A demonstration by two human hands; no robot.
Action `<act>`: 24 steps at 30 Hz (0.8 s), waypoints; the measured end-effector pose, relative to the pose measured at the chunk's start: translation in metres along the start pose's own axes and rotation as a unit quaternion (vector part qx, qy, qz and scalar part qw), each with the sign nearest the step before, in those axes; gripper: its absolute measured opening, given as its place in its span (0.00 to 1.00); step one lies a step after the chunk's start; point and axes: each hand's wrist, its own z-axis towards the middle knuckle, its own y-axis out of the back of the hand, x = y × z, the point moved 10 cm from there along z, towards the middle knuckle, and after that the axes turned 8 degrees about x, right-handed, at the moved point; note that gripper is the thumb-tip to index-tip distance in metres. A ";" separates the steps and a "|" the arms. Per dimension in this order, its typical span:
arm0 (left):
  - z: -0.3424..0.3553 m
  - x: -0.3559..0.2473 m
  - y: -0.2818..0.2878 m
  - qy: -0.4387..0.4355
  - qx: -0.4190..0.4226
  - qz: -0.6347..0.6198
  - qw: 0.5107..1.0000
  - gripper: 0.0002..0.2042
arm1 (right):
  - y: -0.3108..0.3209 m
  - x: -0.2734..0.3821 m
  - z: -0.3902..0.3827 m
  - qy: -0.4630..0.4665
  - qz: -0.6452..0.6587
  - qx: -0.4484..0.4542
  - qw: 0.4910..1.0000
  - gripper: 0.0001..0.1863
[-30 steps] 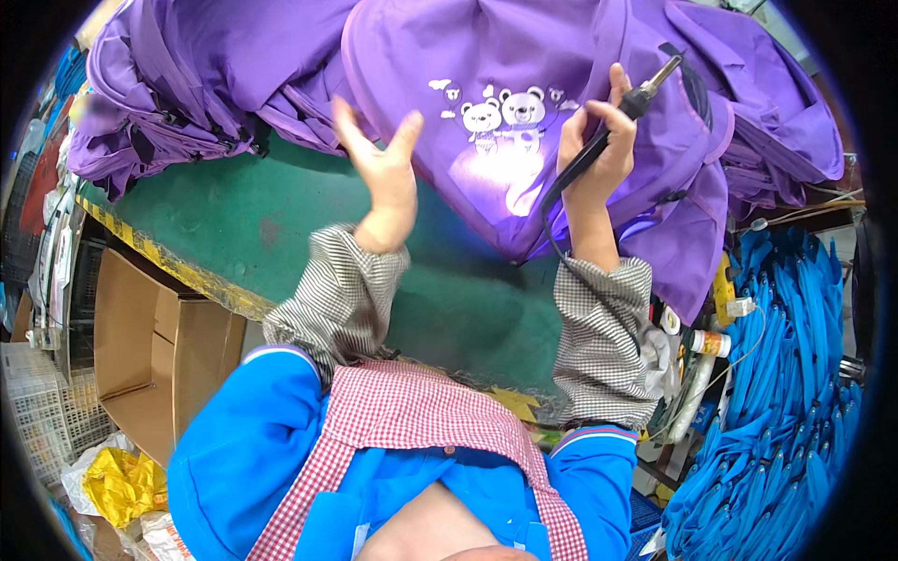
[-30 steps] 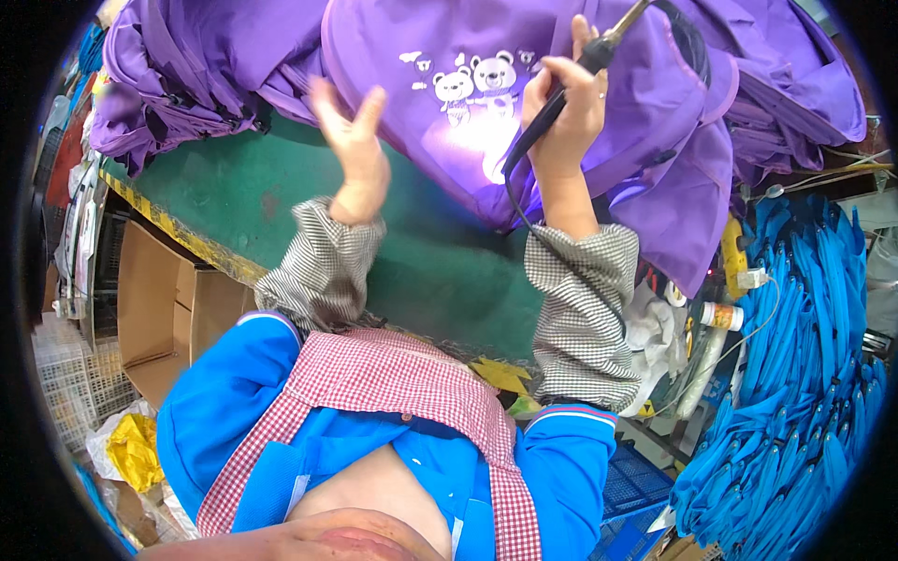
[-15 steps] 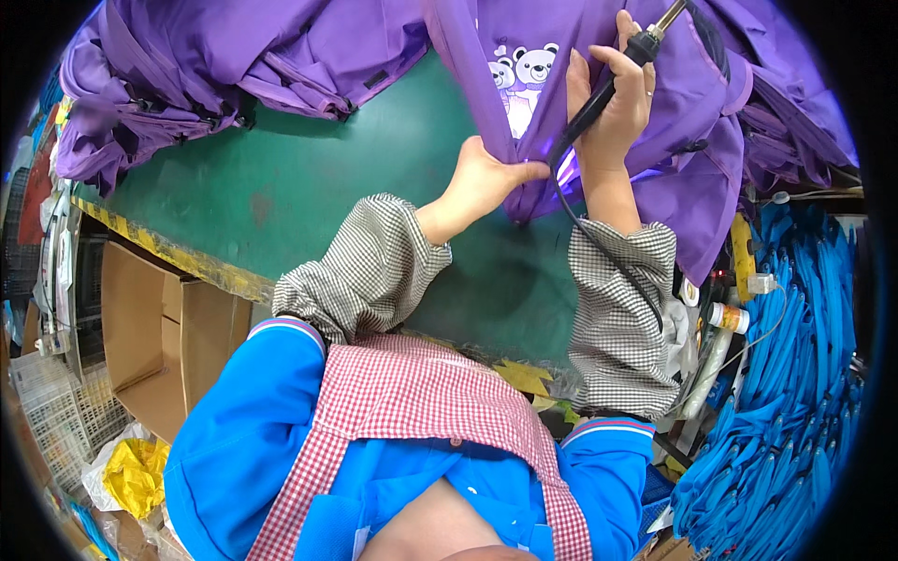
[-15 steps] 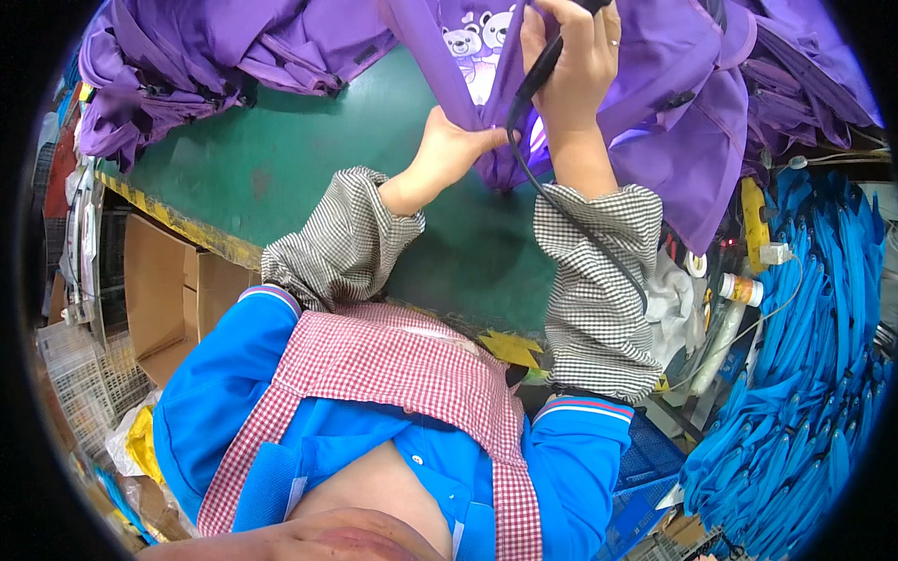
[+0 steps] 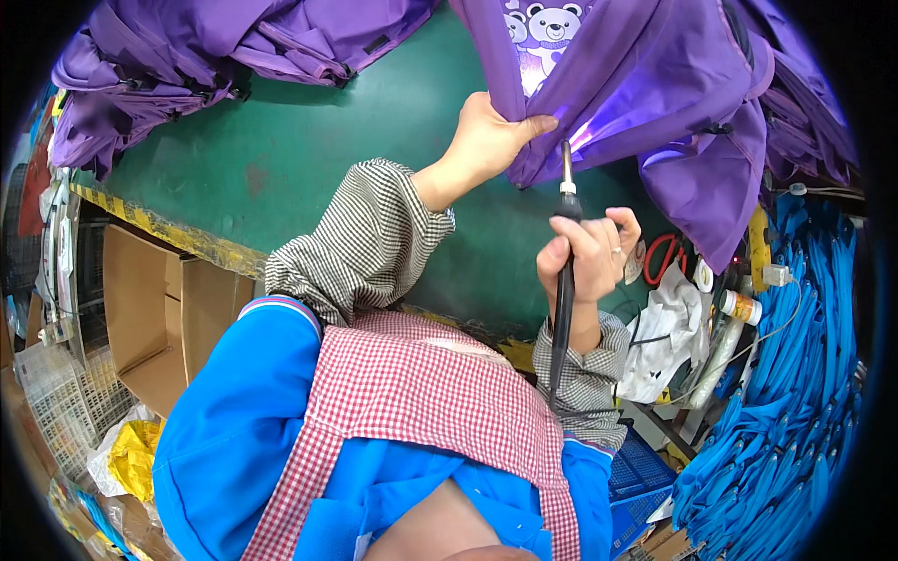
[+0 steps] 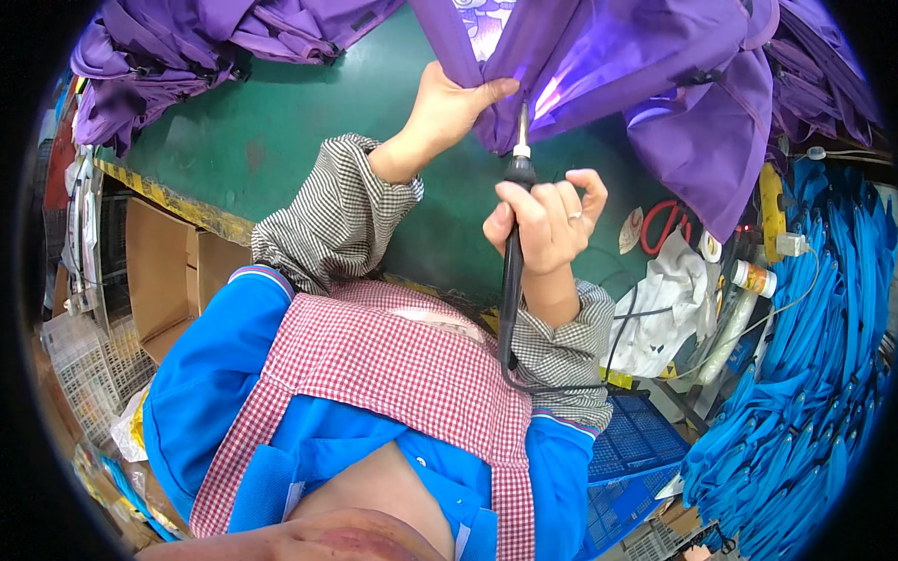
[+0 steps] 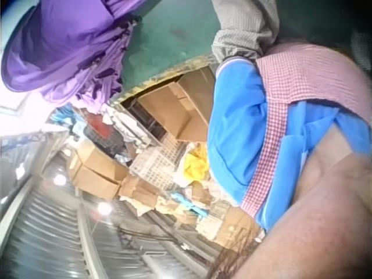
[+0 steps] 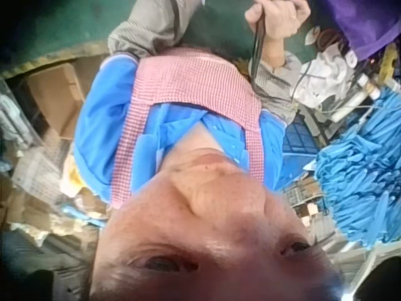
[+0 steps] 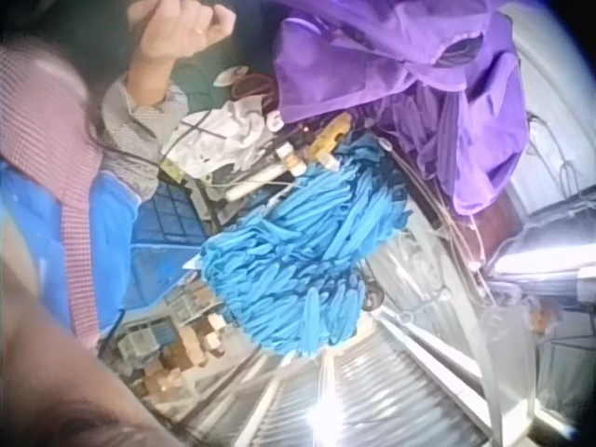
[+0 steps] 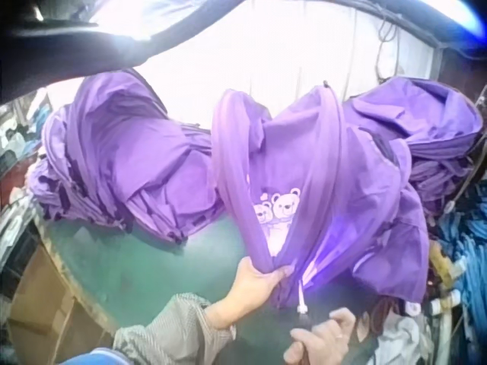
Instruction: The person uses a handheld soldering iron to seal seams on purple fabric bags. They repeatedly pick up bags, apply heat along edges, and place them aside. The task is performed one at a time in a repetitive cycle.
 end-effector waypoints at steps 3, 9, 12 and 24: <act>0.001 -0.003 -0.003 -0.006 0.007 0.003 1.000 0.12 | -0.006 -0.007 -0.003 -0.004 -0.002 0.000 1.000 0.03; 0.004 -0.023 0.012 -0.074 0.024 0.117 0.990 0.19 | 0.030 0.003 0.022 0.006 0.080 -0.014 0.997 0.05; -0.010 -0.062 0.014 -0.163 0.008 0.236 0.958 0.27 | 0.021 -0.029 0.040 -0.037 0.067 -0.104 0.992 0.08; 0.015 -0.052 0.034 -0.106 0.022 0.187 0.976 0.15 | 0.020 -0.067 0.026 -0.082 -0.026 -0.104 0.991 0.19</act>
